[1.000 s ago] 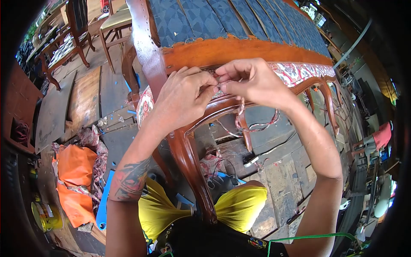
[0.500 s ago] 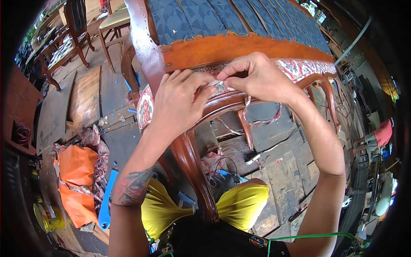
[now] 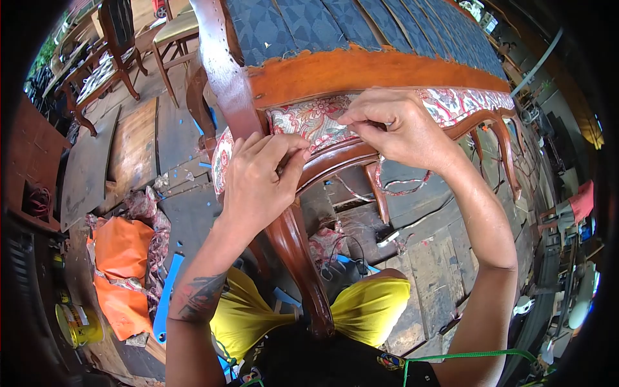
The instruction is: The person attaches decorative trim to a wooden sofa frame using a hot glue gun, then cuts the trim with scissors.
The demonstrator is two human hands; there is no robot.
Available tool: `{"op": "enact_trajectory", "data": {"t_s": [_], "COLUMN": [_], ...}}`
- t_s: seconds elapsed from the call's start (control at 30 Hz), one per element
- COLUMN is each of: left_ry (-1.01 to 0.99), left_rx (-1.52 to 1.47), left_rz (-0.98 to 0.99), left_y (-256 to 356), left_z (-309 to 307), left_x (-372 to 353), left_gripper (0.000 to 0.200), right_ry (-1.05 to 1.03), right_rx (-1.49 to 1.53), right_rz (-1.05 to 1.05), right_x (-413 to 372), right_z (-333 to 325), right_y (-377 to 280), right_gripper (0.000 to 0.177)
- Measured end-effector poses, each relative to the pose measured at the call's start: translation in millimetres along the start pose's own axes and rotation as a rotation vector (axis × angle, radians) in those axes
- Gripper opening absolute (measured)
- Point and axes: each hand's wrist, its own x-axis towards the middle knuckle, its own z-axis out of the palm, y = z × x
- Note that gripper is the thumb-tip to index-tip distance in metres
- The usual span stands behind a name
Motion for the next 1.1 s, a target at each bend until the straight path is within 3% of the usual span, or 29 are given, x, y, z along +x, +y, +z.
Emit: {"op": "enact_trajectory", "data": {"t_s": [0.27, 0.4, 0.63, 1.1], "left_ry": [-0.055, -0.053, -0.108, -0.036], "left_rx": [0.057, 0.095, 0.158, 0.139], "left_rz": [-0.057, 0.008, 0.029, 0.077], "left_y": [4.7, 1.5, 5.1, 0.5], "left_z": [-5.7, -5.6, -10.6, -5.4], "left_x": [0.8, 3.0, 3.7, -0.2], "left_gripper": [0.012, 0.015, 0.018, 0.013], "right_ry": [0.082, 0.086, 0.111, 0.191], "right_rx": [-0.013, -0.034, -0.037, -0.060], "right_rz": [-0.139, -0.160, -0.169, -0.265], "right_x": [-9.5, -10.6, -13.4, -20.6], "right_z": [10.2, 10.9, 16.6, 17.2], "right_y": [15.9, 18.2, 21.2, 14.3], "right_gripper": [0.028, 0.024, 0.033, 0.034]}}
